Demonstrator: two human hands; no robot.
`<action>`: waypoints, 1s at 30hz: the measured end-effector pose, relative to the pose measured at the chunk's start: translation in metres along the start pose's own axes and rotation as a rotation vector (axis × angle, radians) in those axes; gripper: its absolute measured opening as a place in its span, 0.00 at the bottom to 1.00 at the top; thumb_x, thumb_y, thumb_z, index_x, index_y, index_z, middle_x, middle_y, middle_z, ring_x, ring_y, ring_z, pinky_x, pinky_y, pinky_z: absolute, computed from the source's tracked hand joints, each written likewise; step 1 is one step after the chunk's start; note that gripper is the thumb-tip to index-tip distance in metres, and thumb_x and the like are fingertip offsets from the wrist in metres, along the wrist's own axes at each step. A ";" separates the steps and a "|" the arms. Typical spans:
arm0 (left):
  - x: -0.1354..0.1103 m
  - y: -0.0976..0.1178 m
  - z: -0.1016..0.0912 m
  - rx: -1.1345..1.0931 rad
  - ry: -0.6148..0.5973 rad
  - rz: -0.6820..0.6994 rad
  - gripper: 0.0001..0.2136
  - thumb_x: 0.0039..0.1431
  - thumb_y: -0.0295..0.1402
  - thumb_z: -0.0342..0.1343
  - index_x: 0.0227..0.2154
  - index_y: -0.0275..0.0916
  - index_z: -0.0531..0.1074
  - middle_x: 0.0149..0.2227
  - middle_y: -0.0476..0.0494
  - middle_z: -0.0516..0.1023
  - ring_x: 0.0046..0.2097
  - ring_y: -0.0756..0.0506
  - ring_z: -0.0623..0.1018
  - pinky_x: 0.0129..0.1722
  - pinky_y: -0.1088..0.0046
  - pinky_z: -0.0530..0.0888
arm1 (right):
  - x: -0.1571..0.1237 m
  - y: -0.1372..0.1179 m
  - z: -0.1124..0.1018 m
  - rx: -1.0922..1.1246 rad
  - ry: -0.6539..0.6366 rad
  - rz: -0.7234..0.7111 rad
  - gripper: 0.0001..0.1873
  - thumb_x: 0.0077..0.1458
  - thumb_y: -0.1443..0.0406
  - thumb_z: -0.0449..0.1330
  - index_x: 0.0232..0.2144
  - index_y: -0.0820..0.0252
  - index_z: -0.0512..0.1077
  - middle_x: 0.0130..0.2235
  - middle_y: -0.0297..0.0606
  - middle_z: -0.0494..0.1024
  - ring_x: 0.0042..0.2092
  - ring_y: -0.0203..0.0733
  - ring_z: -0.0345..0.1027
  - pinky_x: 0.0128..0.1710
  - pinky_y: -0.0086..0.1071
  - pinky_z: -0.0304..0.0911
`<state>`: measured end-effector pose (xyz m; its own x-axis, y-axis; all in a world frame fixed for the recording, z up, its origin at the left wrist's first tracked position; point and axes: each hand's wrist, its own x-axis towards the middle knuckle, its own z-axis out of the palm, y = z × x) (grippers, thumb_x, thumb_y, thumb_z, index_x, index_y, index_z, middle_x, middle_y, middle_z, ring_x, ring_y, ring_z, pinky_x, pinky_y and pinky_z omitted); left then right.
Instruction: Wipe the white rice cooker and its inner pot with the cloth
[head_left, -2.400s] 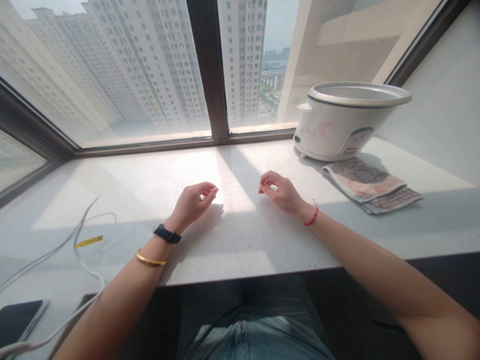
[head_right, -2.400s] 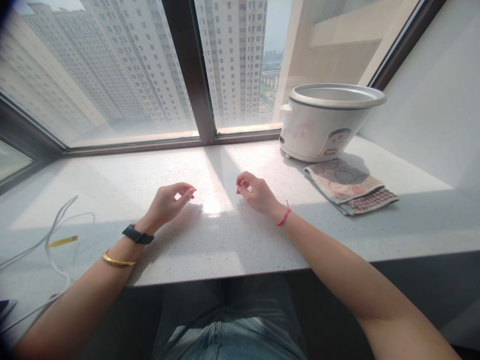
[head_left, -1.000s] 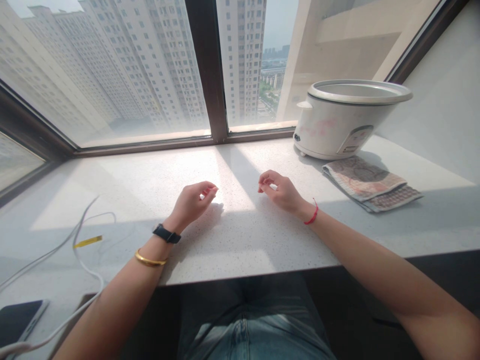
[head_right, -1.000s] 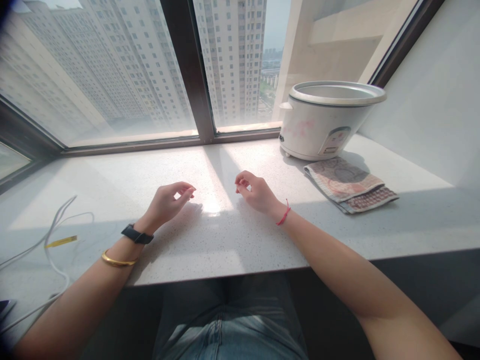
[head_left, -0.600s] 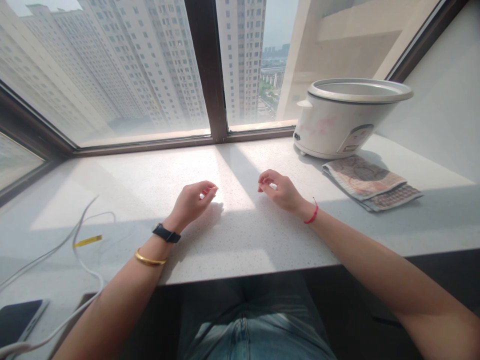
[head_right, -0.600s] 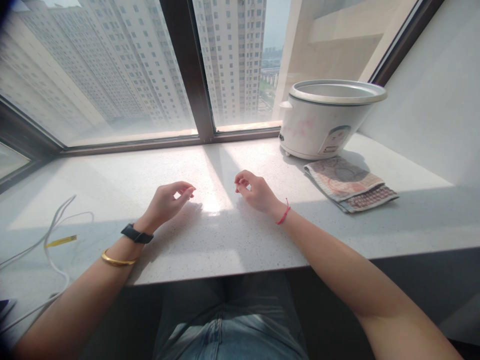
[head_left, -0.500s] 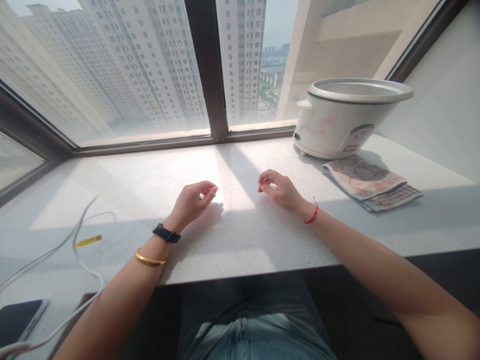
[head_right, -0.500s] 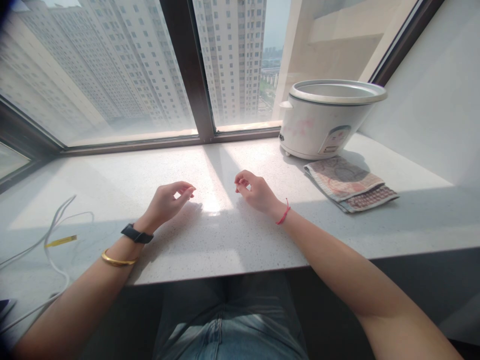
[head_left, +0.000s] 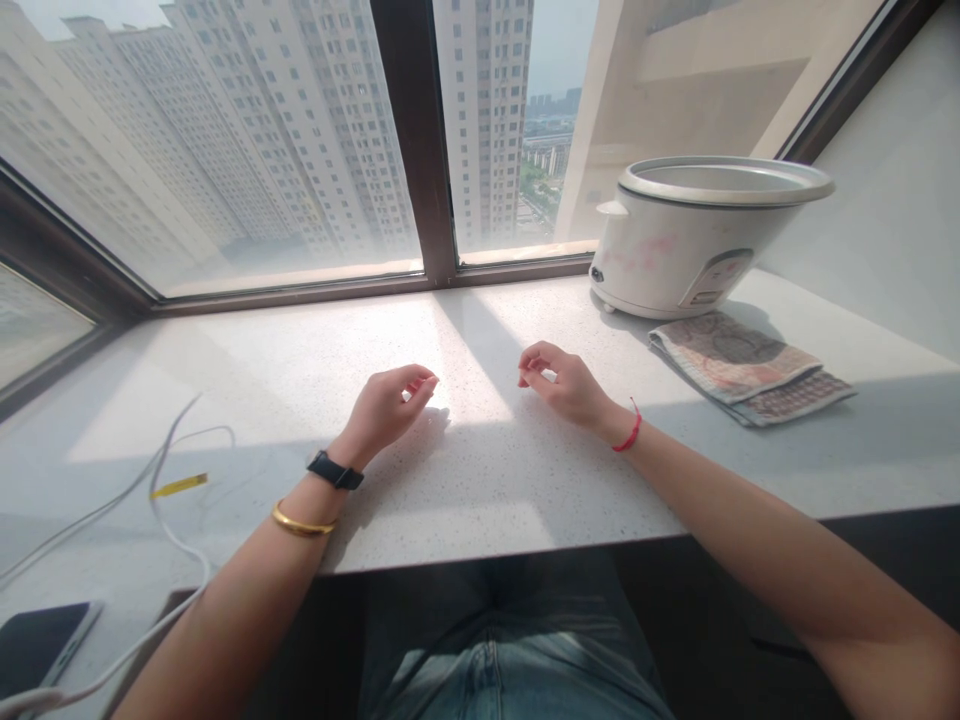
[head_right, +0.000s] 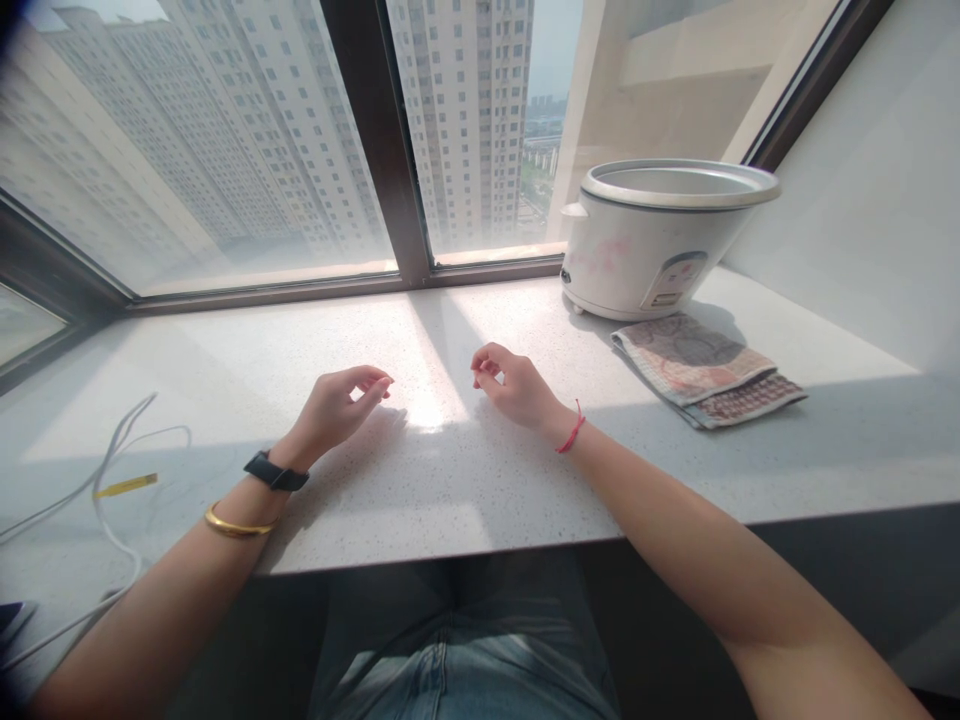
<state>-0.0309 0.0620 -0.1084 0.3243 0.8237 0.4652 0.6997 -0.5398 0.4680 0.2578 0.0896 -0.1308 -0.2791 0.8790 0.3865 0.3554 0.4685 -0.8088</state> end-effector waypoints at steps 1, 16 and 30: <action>0.000 0.000 0.000 0.004 0.001 0.001 0.11 0.67 0.37 0.54 0.35 0.37 0.77 0.30 0.44 0.83 0.32 0.47 0.81 0.28 0.73 0.75 | 0.000 0.000 0.000 -0.001 -0.001 0.003 0.02 0.57 0.67 0.57 0.35 0.57 0.69 0.29 0.34 0.78 0.35 0.41 0.75 0.36 0.33 0.63; 0.000 0.002 -0.001 0.010 -0.005 0.016 0.11 0.67 0.37 0.53 0.35 0.37 0.78 0.30 0.44 0.83 0.32 0.47 0.81 0.28 0.73 0.76 | 0.000 -0.001 -0.001 0.016 0.016 0.001 0.02 0.57 0.67 0.57 0.35 0.56 0.67 0.29 0.34 0.78 0.35 0.41 0.75 0.38 0.35 0.64; -0.001 0.000 0.002 0.018 -0.004 0.004 0.11 0.67 0.38 0.54 0.35 0.38 0.77 0.30 0.45 0.83 0.31 0.47 0.81 0.29 0.72 0.75 | 0.000 -0.002 0.001 0.090 0.016 0.022 0.02 0.57 0.65 0.57 0.35 0.55 0.66 0.27 0.32 0.77 0.34 0.40 0.75 0.38 0.36 0.67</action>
<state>-0.0297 0.0618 -0.1100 0.3298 0.8220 0.4643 0.7097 -0.5402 0.4523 0.2560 0.0889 -0.1301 -0.2578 0.8906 0.3747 0.2793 0.4400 -0.8535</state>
